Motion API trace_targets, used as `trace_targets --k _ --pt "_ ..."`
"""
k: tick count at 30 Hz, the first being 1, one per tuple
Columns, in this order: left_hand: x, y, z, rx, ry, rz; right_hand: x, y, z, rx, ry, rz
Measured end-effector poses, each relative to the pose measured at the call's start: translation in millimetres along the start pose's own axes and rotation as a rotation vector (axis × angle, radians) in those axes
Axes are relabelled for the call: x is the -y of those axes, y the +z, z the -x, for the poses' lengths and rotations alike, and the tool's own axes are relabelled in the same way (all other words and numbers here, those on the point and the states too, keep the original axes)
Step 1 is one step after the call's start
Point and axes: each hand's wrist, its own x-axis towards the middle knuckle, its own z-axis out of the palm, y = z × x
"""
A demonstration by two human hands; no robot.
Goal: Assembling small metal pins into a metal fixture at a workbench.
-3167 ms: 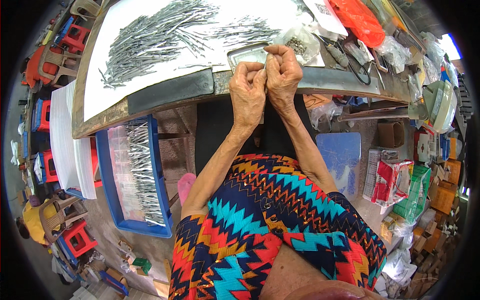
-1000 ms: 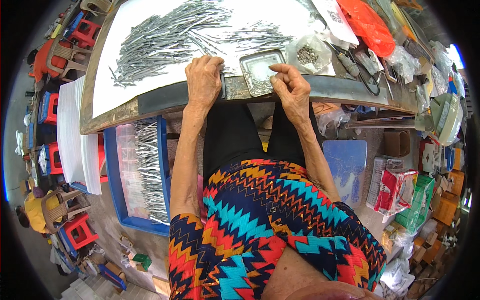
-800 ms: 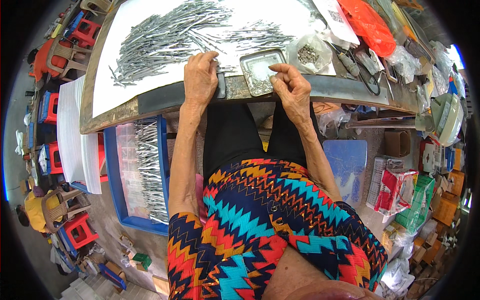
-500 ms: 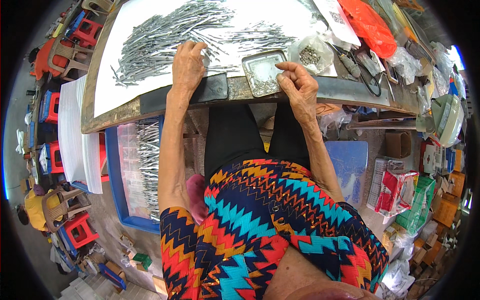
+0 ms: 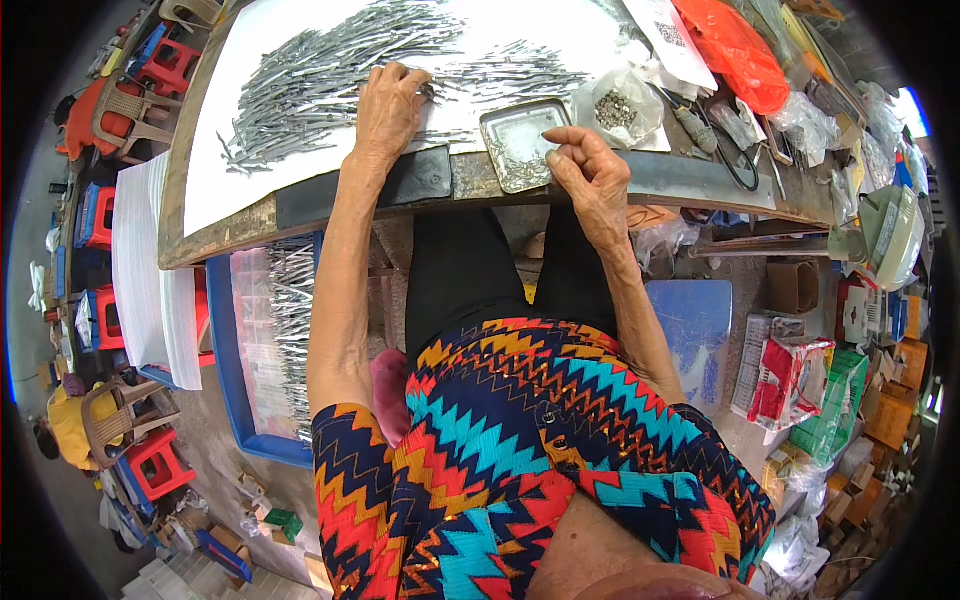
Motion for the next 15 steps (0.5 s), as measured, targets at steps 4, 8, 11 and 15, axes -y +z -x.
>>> trace_targets --k 4,8,11,15 --pt "1.6 -0.9 -3.1 0.016 0.018 0.003 1.7 -6.2 0.7 0.018 0.014 0.028" --pt "-1.0 -3.5 -4.3 0.056 0.029 0.02 6.6 -13.4 -0.4 0.021 0.043 0.044" --pt "2.0 -1.3 -3.3 0.034 0.061 0.005 7.0 -17.7 -3.1 0.025 0.032 0.092" --pt "2.1 -0.1 -3.4 -0.061 0.111 0.034 7.5 -17.1 -7.4 0.038 -0.002 0.189"
